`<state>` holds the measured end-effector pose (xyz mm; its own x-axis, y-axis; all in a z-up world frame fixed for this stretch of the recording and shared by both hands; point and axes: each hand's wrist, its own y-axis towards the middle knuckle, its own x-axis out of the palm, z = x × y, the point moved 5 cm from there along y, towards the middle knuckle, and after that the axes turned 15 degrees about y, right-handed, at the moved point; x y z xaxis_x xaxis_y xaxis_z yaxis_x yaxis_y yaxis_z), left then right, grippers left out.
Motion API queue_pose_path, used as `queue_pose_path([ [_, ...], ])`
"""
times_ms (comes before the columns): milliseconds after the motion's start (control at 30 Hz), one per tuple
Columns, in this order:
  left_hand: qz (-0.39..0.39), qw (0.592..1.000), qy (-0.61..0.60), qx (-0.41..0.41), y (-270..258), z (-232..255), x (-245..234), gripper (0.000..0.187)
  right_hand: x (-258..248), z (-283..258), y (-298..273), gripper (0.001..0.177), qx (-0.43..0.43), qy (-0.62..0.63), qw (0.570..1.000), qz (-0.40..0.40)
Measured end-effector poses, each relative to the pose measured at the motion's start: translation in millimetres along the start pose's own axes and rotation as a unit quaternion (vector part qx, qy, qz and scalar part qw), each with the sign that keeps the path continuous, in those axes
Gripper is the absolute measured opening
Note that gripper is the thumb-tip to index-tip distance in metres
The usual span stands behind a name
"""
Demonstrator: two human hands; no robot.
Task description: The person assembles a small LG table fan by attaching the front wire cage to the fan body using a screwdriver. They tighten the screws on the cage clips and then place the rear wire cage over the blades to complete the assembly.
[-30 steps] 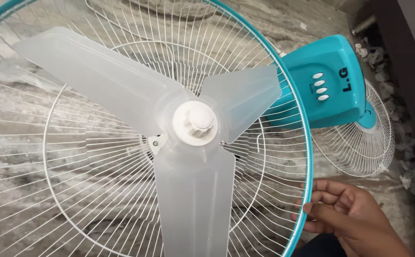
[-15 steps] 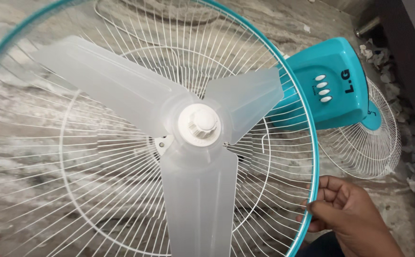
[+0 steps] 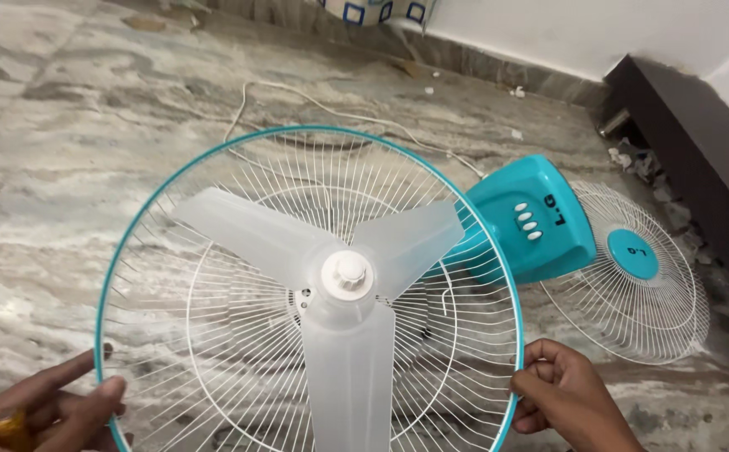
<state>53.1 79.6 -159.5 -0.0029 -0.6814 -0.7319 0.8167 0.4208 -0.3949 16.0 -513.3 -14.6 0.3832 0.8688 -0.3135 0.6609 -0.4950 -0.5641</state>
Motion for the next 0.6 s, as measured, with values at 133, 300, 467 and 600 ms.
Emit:
queue_pose_path([
  [133, -0.045, 0.984, -0.018, 0.171, 10.0, 13.0, -13.7, 0.048, 1.1, -14.2, -6.0, 0.038, -0.052, 0.009, 0.998, 0.021],
  [300, -0.068, 0.996, -0.028, 0.047, 6.2, 19.7, -12.1, 0.059, -1.9, -52.4, -3.2, 0.055, -0.293, 0.034, 0.955, 0.044],
  [467, -0.066, 0.994, -0.065, 0.055, 0.6, 33.8, -20.2, 0.054, 25.3, -121.7, 31.3, 0.048, -0.445, -0.088, 0.89, 0.049],
  [600, -0.025, 0.995, -0.076, 0.059, -23.0, 56.0, -32.6, 0.039, 51.6, -129.0, 55.0, 0.029, -0.389, -0.134, 0.909, 0.066],
])
